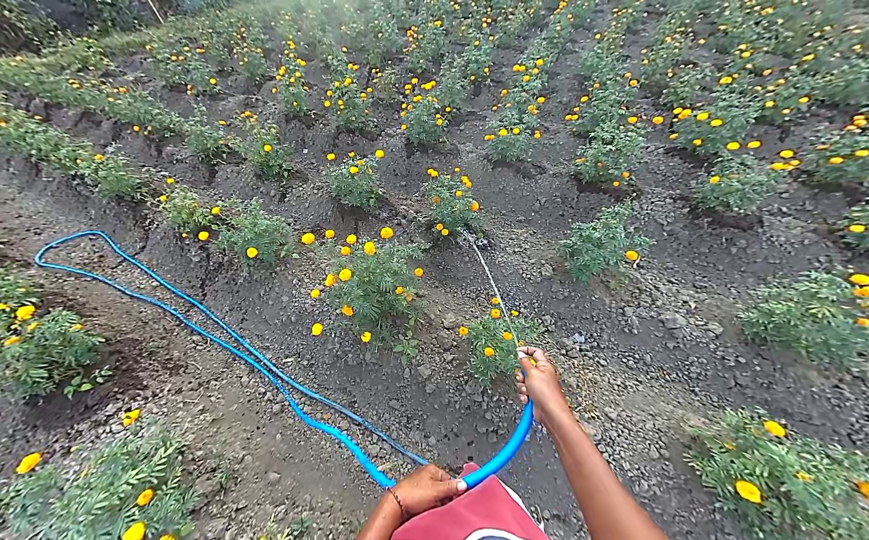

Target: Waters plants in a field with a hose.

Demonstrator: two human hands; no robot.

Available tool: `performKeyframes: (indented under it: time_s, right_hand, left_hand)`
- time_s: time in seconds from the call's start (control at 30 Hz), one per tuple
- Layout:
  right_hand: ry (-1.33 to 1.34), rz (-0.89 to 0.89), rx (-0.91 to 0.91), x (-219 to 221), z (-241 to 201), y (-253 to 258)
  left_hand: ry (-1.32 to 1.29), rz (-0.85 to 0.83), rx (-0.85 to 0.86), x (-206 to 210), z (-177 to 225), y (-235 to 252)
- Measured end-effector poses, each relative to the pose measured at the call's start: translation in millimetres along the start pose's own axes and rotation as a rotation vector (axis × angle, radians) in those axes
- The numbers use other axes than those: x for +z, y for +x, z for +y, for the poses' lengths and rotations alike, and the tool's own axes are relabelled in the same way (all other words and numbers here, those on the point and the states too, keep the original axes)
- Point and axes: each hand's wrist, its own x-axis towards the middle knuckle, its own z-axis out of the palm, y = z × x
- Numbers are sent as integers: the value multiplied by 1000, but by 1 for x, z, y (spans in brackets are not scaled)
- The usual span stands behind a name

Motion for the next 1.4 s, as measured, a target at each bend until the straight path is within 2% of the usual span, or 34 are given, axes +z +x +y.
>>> performKeyframes:
  time_s: [0.53,1.17,1.4]
  right_hand:
    - [-14,-34,2,7,-3,-1]
    - [87,-4,4,-12,4,2]
    - [40,2,10,-9,0,0]
  left_hand:
    - [-3,37,-18,4,-4,-2]
    - [25,14,-27,4,2,6]
    - [8,14,-3,4,2,6]
